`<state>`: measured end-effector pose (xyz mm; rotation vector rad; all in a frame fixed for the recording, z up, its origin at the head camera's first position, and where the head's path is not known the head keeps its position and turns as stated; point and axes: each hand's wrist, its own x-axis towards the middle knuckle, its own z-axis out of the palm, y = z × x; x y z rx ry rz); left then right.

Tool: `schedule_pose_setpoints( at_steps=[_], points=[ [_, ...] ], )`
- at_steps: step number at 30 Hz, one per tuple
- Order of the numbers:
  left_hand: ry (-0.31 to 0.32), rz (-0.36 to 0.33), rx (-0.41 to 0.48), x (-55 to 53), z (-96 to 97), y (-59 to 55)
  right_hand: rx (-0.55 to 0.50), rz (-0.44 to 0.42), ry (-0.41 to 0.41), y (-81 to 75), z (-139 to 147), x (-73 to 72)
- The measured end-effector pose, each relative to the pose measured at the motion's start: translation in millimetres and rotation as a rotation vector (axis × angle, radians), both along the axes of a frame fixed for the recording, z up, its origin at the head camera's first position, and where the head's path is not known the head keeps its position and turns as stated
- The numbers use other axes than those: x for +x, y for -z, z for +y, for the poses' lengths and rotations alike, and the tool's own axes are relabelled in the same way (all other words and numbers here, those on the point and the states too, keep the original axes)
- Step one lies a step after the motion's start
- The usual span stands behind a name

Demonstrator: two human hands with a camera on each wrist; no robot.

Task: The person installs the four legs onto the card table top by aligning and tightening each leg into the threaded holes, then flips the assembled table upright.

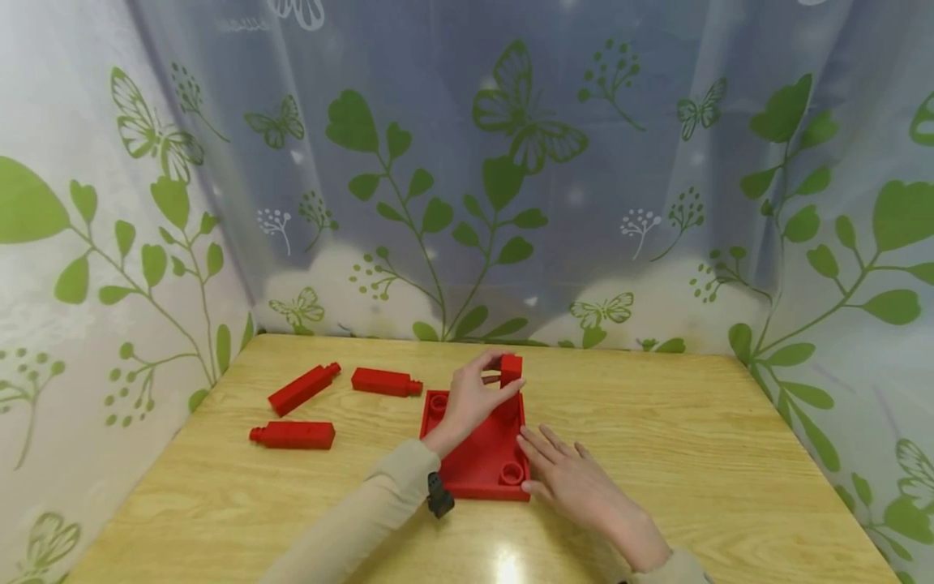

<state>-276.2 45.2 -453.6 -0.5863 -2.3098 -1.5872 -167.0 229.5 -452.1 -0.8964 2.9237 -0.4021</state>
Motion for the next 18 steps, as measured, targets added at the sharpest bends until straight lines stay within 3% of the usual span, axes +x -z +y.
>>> schedule_pose_setpoints(
  at_steps=[12, 18],
  points=[
    [0.108, -0.022, -0.008, 2.1, -25.5, 0.9, 0.01, 0.003, 0.001, 2.1, 0.2, -0.5],
    [0.113, 0.003, -0.017, 5.5, -40.1, -1.6, 0.005, -0.011, 0.001, 2.7, 0.5, -1.5]
  ],
)
